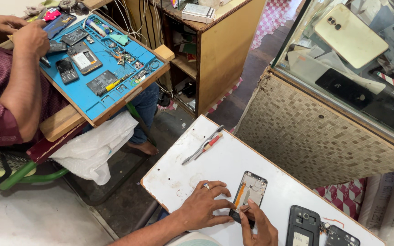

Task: The person uses a small screwdriver to remove screws from the bottom of a disassembled smartphone. They then lift out the battery and set it aside, flip the phone over, and continue to work on the internal components.

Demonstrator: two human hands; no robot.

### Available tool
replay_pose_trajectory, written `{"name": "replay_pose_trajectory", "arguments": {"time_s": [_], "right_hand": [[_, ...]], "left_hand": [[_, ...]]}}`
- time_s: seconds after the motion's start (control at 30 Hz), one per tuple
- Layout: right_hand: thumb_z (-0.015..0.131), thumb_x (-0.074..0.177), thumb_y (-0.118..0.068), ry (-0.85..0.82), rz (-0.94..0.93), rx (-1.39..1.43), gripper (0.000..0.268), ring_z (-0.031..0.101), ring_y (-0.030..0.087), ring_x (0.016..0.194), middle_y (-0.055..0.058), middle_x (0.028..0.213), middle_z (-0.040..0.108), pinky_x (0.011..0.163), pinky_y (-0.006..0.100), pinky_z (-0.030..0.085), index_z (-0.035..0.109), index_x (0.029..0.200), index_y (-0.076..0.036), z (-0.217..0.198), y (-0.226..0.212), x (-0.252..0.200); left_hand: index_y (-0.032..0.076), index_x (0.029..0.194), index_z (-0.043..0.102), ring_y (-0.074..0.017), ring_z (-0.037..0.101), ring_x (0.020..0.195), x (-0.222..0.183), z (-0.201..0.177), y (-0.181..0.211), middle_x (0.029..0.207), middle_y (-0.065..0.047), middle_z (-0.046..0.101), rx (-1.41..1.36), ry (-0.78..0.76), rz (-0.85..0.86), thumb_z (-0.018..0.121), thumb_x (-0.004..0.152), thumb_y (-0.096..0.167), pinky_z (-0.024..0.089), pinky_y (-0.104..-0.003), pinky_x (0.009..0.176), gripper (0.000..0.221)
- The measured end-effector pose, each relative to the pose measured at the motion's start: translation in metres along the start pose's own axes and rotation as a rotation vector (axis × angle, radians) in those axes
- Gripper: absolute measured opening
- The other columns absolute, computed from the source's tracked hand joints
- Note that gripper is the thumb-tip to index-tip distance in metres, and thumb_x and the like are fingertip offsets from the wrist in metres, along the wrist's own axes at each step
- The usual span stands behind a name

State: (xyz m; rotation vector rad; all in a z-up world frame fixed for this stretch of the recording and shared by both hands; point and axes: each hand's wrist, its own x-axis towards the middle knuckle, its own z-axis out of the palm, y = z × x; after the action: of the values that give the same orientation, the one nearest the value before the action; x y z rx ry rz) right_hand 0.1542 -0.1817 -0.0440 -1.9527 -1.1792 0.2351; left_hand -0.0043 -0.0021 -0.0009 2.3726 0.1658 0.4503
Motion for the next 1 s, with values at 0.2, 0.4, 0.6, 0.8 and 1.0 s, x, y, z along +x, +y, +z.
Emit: {"name": "replay_pose_trajectory", "arguments": {"time_s": [0.2,0.4,0.6,0.8,1.0], "right_hand": [[0.079,0.081,-0.01,0.027,-0.011,-0.066,0.066,0.081,0.025,0.087,0.016,0.092,0.077,0.073,0.04,0.068,0.048,0.138,-0.017,-0.0018,-0.0026,0.0012],[0.077,0.081,-0.006,0.071,0.007,-0.053,0.065,0.081,0.026,0.086,0.015,0.092,0.079,0.075,0.042,0.068,0.049,0.138,-0.018,-0.0009,-0.0042,0.0003],[0.072,0.083,-0.001,0.001,-0.012,0.01,0.062,0.079,0.03,0.095,0.019,0.098,0.078,0.083,0.046,0.066,0.049,0.138,-0.018,-0.0028,-0.0077,-0.0004],[0.08,0.079,-0.008,0.023,-0.014,-0.063,0.07,0.08,0.027,0.09,0.018,0.094,0.077,0.075,0.041,0.068,0.046,0.139,-0.019,-0.0041,-0.0101,0.0015],[0.077,0.08,-0.005,0.062,-0.001,-0.005,0.069,0.081,0.026,0.089,0.017,0.094,0.078,0.077,0.041,0.068,0.046,0.14,-0.019,-0.0013,-0.0084,0.0016]], "left_hand": [[0.017,0.107,0.078,-0.0288,0.047,0.141,0.0002,-0.0015,0.0021,0.125,-0.008,0.063,0.005,0.011,0.006,0.075,0.094,0.045,0.032,-0.05,0.112,0.031],[0.018,0.106,0.078,-0.0283,0.048,0.14,0.0006,-0.0005,0.0009,0.124,-0.008,0.063,0.011,-0.001,-0.003,0.076,0.093,0.045,0.033,-0.049,0.112,0.03],[0.018,0.106,0.078,-0.0282,0.048,0.14,0.0,0.0011,-0.0001,0.124,-0.007,0.063,0.026,-0.002,-0.007,0.076,0.093,0.046,0.033,-0.049,0.113,0.031],[0.018,0.106,0.078,-0.0284,0.048,0.14,0.0004,0.0009,-0.0002,0.124,-0.007,0.062,0.026,-0.001,0.004,0.076,0.093,0.046,0.033,-0.05,0.112,0.031],[0.018,0.107,0.078,-0.028,0.048,0.141,-0.0014,0.0006,-0.0006,0.126,-0.007,0.062,0.026,0.034,0.023,0.076,0.093,0.045,0.034,-0.049,0.112,0.03]]}}
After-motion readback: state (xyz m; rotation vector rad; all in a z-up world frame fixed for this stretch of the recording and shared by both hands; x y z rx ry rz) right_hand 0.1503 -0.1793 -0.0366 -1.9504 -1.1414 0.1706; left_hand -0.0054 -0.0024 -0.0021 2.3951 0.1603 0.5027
